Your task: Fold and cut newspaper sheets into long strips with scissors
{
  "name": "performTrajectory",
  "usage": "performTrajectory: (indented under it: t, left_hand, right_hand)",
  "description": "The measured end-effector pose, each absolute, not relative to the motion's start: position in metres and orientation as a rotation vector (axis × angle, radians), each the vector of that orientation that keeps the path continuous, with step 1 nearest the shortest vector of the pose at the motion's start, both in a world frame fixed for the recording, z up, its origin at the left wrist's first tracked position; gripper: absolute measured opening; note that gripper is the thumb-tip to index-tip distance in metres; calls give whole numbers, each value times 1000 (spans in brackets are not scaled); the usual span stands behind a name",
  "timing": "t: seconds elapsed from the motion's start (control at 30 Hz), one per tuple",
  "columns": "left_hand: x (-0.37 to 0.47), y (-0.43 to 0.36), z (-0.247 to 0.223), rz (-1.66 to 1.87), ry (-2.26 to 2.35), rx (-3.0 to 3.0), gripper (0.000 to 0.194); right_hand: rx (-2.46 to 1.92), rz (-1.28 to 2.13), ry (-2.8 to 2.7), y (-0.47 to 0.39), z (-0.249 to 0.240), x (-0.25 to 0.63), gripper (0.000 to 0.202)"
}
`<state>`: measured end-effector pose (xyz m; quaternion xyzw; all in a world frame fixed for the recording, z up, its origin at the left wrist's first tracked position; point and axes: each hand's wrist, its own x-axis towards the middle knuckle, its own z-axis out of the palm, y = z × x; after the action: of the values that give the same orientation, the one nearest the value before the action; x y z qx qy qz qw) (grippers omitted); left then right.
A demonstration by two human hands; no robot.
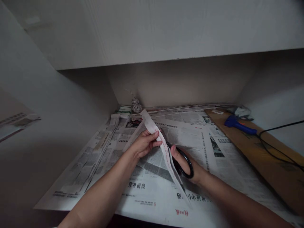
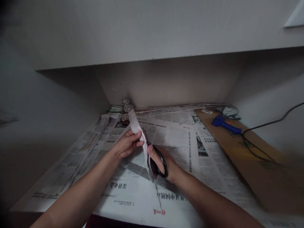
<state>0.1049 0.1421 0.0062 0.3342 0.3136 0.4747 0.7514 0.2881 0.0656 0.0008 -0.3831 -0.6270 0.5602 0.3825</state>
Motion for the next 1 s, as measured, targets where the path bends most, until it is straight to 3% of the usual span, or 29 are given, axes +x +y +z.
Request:
performTrajectory:
  t: [0.33, 0.53, 1.0]
  left_hand:
    - [92, 150, 11, 1037, 673, 694, 35]
    - [92, 152, 9, 1159, 725, 662, 5]
    - [107, 144, 7, 1041, 758, 711, 15]
  right_hand:
    - [-1077, 1597, -1474, 65, 2, 285, 62]
    - [-1094, 1584, -1534, 64, 5, 286, 63]
    - [-1043, 1384, -1623, 65, 6, 285, 61]
